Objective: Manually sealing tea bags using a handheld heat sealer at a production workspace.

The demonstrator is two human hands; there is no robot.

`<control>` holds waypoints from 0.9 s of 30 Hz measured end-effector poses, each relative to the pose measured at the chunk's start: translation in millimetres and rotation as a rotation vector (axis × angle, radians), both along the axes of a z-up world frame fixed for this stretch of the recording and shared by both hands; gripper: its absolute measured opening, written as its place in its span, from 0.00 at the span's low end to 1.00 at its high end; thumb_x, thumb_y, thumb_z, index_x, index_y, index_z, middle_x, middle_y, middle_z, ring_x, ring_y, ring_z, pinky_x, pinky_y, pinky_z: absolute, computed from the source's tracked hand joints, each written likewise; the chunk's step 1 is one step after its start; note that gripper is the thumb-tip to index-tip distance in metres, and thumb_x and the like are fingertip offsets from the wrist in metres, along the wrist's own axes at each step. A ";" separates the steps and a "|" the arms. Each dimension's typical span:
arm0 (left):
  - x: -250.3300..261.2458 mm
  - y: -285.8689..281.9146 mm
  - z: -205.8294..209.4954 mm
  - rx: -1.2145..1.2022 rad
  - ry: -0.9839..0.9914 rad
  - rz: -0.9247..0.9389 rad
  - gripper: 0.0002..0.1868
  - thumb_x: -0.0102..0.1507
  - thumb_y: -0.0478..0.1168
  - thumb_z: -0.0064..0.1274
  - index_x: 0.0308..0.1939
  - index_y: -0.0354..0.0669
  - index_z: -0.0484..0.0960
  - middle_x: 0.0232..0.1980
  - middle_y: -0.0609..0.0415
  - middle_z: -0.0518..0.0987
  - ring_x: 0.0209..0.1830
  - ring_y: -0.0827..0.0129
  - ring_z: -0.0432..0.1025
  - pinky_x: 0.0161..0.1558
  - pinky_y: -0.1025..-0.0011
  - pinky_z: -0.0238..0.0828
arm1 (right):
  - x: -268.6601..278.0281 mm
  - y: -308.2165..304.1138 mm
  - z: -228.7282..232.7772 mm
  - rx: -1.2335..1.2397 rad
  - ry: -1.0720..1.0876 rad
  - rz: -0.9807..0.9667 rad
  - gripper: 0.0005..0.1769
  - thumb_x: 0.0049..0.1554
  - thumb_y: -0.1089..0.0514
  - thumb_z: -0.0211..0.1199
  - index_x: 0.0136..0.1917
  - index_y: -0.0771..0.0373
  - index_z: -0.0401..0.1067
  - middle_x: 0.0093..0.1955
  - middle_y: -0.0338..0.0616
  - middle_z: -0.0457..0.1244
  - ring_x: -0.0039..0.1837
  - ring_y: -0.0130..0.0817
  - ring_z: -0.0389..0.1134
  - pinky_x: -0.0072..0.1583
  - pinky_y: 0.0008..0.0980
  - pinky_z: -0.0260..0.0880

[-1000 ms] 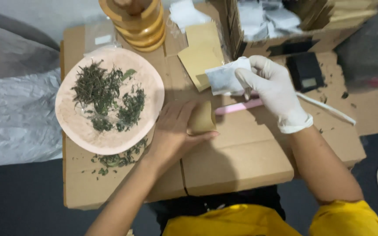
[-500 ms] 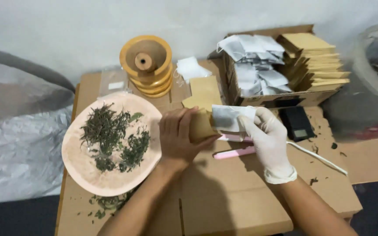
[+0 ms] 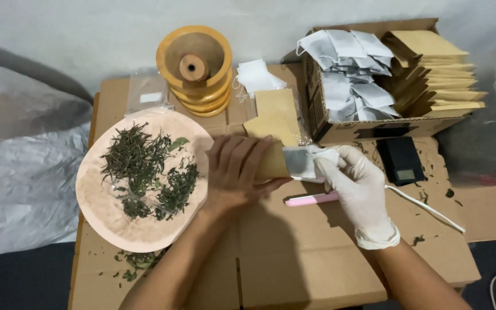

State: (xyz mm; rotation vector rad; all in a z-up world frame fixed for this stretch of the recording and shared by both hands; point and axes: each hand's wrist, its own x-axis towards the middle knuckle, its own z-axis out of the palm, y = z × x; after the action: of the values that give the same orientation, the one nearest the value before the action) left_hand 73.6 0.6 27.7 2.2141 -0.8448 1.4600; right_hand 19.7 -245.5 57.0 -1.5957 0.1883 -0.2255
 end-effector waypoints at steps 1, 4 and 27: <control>-2.6 1.6 -0.3 0.000 0.004 0.004 0.44 0.60 0.73 0.70 0.68 0.45 0.88 0.59 0.49 0.85 0.58 0.54 0.82 0.68 0.46 0.78 | -1.7 0.4 1.3 0.000 0.004 0.004 0.07 0.64 0.65 0.74 0.56 0.61 0.83 0.37 0.39 0.72 0.31 0.20 0.64 0.38 0.23 0.70; -3.2 2.5 3.2 0.014 -0.001 0.015 0.45 0.61 0.73 0.69 0.70 0.44 0.87 0.59 0.48 0.85 0.58 0.54 0.81 0.67 0.44 0.79 | -2.3 0.1 7.4 0.000 0.042 -0.004 0.06 0.65 0.66 0.73 0.56 0.62 0.83 0.37 0.38 0.72 0.32 0.19 0.63 0.42 0.22 0.69; -23.4 -19.6 -5.6 0.068 -0.002 -0.183 0.33 0.79 0.66 0.42 0.67 0.47 0.89 0.58 0.51 0.85 0.55 0.58 0.79 0.67 0.49 0.80 | -10.0 2.4 15.7 -0.148 0.033 0.325 0.20 0.72 0.59 0.57 0.69 0.66 0.83 0.64 0.50 0.77 0.67 0.37 0.69 0.74 0.57 0.71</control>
State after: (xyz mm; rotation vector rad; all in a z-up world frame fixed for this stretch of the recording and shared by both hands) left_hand 50.2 -19.0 22.1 2.1193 -1.0818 1.3660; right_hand 9.7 -243.1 72.8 -1.7509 -0.0647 0.0406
